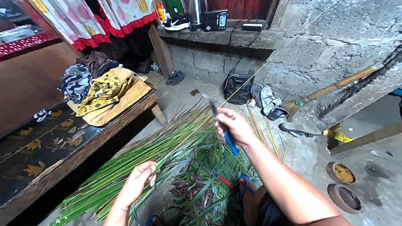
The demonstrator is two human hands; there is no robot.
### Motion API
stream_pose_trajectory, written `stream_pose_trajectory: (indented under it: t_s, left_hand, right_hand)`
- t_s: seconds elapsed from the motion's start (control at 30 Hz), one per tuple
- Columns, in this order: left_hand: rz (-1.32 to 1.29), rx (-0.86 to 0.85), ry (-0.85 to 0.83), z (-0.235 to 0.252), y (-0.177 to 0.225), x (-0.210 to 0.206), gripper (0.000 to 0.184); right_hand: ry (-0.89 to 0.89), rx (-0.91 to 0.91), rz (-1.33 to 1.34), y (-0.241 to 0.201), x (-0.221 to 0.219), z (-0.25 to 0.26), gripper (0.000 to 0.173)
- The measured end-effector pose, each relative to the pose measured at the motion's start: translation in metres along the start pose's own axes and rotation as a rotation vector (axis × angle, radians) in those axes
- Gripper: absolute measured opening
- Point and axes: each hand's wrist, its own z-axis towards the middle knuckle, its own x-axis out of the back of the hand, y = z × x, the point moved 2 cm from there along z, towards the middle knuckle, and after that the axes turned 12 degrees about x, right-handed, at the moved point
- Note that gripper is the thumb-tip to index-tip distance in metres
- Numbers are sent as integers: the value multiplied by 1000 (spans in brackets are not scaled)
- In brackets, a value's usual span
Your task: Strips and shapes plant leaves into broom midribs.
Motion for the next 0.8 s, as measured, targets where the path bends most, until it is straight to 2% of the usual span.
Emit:
stream_pose_trajectory:
  t_s: [0.1,0.3,0.5,0.57,0.8]
  left_hand:
    - [-31,4,-24,1,0,-2,30]
    - [90,-42,88,-3,-3,12,26]
    - [225,-158,223,-1,-1,6,22]
    - [257,-176,236,0,0,6,23]
    - [232,-153,118,3,-1,7,26]
  right_hand:
    - [-46,-43,20,9,-12,-5,29]
    - [161,22,19,-7,17,8,28]
    - [24,-70,43,7,-5,-2,33]
    - [29,-65,51,6,-5,-2,31]
    - [42,24,17,-1,5,1,29]
